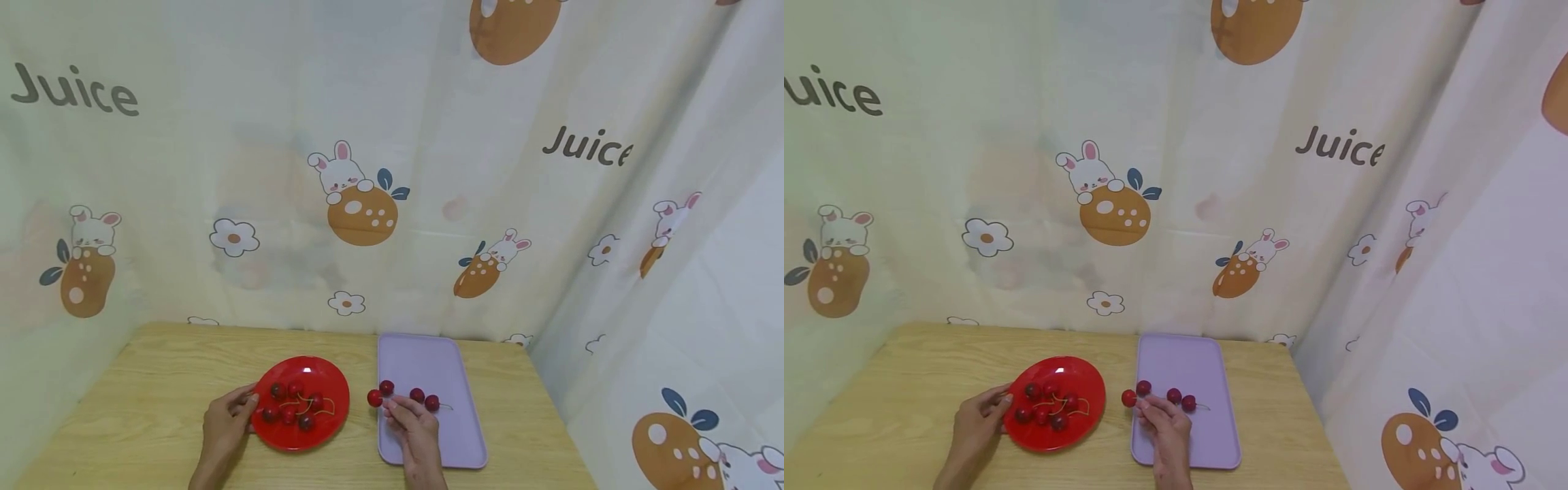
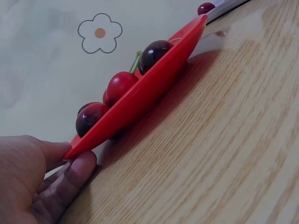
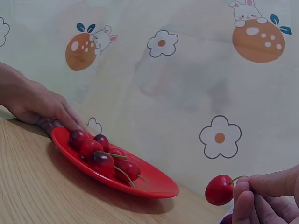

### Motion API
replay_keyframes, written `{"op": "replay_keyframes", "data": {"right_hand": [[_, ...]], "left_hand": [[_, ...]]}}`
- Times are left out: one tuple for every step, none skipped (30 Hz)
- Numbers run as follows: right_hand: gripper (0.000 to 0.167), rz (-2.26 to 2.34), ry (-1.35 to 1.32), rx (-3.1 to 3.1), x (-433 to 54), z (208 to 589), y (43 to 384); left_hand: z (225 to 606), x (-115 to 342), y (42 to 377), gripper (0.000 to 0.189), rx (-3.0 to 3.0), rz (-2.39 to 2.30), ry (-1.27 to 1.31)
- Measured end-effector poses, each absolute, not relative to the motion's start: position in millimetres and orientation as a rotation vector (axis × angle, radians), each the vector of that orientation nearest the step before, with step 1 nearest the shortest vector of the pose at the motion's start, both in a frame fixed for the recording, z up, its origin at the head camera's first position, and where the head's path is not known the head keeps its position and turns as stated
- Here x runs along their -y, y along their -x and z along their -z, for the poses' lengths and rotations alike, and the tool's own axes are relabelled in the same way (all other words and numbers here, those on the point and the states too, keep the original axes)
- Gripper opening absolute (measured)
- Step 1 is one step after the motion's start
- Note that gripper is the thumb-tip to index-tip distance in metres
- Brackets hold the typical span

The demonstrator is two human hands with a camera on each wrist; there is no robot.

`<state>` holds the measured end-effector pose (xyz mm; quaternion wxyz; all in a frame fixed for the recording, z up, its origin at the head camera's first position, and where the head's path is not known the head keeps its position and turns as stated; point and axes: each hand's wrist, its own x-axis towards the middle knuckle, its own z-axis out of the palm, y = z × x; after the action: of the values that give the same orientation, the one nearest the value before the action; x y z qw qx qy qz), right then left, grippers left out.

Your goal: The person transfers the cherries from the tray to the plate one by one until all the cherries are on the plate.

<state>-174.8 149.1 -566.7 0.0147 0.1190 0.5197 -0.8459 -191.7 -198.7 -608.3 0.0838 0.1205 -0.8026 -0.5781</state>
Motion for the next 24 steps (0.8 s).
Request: {"op": "replay_keyframes", "data": {"right_hand": [[0.014,2.629,-0.372,-1.615,-148,567,175],[0.015,2.628,-0.363,-1.613,-147,567,176],[0.015,2.628,-0.355,-1.610,-147,568,177],[0.016,2.630,-0.343,-1.601,-146,568,178],[0.016,2.633,-0.333,-1.598,-145,569,178],[0.016,2.634,-0.323,-1.596,-144,569,179],[0.016,2.638,-0.308,-1.591,-143,570,179],[0.015,2.641,-0.297,-1.591,-142,570,180],[0.014,2.641,-0.292,-1.592,-141,571,180],[0.014,2.639,-0.289,-1.600,-140,571,180],[0.013,2.635,-0.291,-1.602,-139,571,181],[0.013,2.633,-0.289,-1.601,-138,572,181],[0.012,2.631,-0.291,-1.599,-137,572,182],[0.012,2.626,-0.298,-1.602,-135,572,182],[0.012,2.620,-0.295,-1.607,-134,572,182],[0.013,2.618,-0.290,-1.610,-133,572,182],[0.013,2.617,-0.288,-1.609,-132,573,182],[0.014,2.611,-0.286,-1.616,-131,573,182],[0.014,2.610,-0.283,-1.618,-130,573,182],[0.015,2.608,-0.283,-1.620,-129,573,182],[0.015,2.606,-0.282,-1.623,-128,574,182],[0.015,2.605,-0.285,-1.624,-127,575,183],[0.016,2.598,-0.293,-1.628,-126,575,183],[0.017,2.594,-0.292,-1.630,-125,576,183]], "left_hand": [[608,199,192,0.037,2.397,1.721,-0.361],[609,199,192,0.037,2.397,1.718,-0.362],[609,199,192,0.037,2.398,1.718,-0.361],[609,199,192,0.037,2.400,1.716,-0.361],[609,199,192,0.038,2.402,1.714,-0.361],[609,199,192,0.037,2.403,1.712,-0.362],[609,199,192,0.037,2.405,1.712,-0.361],[609,199,193,0.037,2.406,1.711,-0.358],[609,199,193,0.037,2.407,1.711,-0.354],[610,199,193,0.037,2.407,1.710,-0.354],[610,199,193,0.037,2.406,1.708,-0.356],[610,200,193,0.037,2.405,1.706,-0.358],[610,200,193,0.037,2.405,1.704,-0.361],[610,200,193,0.037,2.406,1.704,-0.361],[610,200,193,0.037,2.406,1.707,-0.362],[610,200,193,0.037,2.407,1.709,-0.363],[609,200,193,0.037,2.407,1.708,-0.366],[609,200,193,0.037,2.409,1.707,-0.365],[609,200,192,0.037,2.408,1.709,-0.363],[609,200,192,0.037,2.406,1.711,-0.361],[609,200,192,0.037,2.402,1.716,-0.361],[609,200,192,0.037,2.400,1.720,-0.361],[609,200,192,0.037,2.397,1.723,-0.360],[609,200,192,0.037,2.395,1.730,-0.359]]}}
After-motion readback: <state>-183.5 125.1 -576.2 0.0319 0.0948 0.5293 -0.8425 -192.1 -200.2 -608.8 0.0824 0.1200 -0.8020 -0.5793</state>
